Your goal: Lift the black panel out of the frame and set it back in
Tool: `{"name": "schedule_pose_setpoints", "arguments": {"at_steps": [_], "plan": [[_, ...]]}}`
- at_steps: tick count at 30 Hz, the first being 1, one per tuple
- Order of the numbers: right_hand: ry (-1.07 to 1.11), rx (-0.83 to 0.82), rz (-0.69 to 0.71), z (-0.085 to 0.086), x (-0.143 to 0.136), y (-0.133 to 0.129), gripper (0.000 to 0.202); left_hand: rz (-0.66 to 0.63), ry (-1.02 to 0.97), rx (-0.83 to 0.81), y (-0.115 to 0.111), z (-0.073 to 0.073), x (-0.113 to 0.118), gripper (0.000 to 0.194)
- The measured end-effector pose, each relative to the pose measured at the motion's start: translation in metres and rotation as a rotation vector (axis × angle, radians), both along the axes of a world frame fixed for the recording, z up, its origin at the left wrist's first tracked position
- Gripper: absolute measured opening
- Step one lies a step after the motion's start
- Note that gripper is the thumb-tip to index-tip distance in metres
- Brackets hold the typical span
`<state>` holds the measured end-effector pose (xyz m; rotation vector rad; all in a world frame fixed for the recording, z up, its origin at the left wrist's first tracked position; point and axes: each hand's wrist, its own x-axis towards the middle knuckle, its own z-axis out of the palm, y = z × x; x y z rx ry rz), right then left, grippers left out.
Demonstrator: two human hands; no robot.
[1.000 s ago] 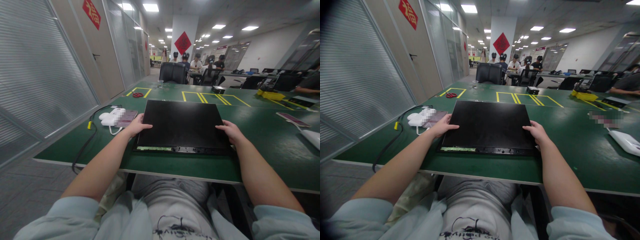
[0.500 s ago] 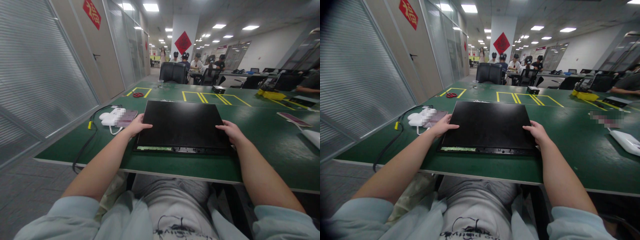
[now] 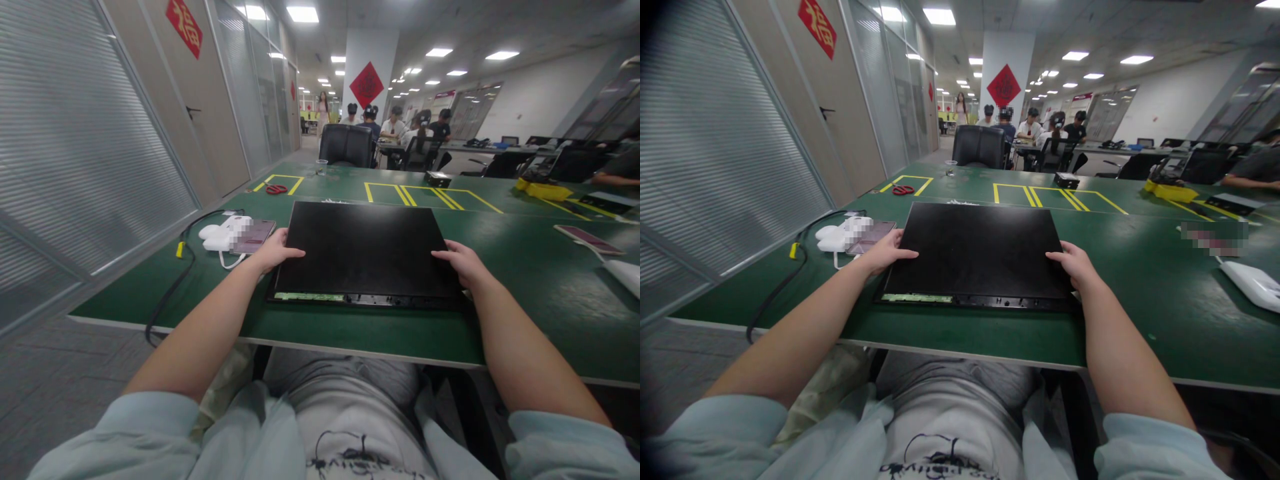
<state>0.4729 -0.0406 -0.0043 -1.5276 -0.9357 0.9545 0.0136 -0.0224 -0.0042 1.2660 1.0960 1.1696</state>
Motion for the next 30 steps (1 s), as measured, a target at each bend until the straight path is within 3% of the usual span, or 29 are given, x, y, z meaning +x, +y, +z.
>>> {"name": "schedule_pose_setpoints", "arguments": {"at_steps": [30], "plan": [[-0.092, 0.003, -0.01, -0.0042, 0.0029, 0.0036, 0.029, -0.03, -0.009, 0.009, -0.0019, 0.0028, 0.001, 0.072]]}}
